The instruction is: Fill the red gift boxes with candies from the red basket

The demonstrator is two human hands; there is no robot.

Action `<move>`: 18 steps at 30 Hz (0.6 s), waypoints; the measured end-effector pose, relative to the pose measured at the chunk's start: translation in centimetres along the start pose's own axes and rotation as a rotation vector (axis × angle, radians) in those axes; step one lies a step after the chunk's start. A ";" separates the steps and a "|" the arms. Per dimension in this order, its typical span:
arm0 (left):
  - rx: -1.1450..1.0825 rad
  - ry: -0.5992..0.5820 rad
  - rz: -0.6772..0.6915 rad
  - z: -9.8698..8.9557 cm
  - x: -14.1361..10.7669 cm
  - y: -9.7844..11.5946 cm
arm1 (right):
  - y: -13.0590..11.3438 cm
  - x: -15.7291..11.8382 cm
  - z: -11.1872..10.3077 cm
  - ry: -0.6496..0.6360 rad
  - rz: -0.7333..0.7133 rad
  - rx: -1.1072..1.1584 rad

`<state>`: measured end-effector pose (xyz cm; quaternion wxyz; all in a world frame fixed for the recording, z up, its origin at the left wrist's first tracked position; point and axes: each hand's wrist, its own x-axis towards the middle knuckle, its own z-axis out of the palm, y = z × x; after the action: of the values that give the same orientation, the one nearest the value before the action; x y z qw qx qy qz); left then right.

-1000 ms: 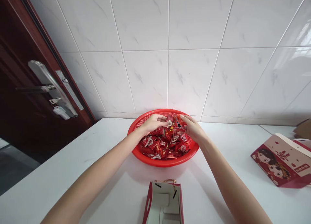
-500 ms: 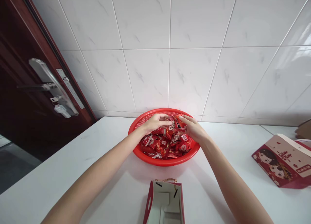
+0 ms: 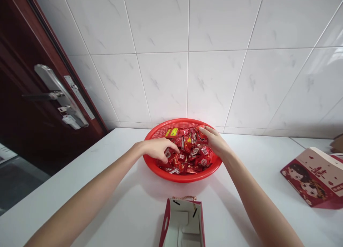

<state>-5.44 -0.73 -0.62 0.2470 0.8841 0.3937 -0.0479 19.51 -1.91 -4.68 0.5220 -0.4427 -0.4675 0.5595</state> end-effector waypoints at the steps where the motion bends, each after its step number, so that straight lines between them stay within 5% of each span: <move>1: 0.063 -0.016 -0.030 0.3 -0.1 0.2 | 0.0 0.0 0.0 -0.005 -0.001 0.001; 8: 0.212 0.349 -0.167 0.2 0.0 -0.8 | 0.0 -0.1 -0.1 -0.003 0.009 -0.043; 15: 0.185 0.277 0.019 0.7 0.0 -0.9 | 0.0 0.0 -0.1 -0.011 0.007 -0.071; 18: 0.180 0.170 -0.027 1.7 0.6 0.5 | -0.1 0.0 0.0 -0.014 0.011 -0.068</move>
<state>-4.52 -1.41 -2.09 0.1318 0.8982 0.4192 -0.0112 19.54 -1.93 -4.62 0.5003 -0.4586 -0.4876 0.5493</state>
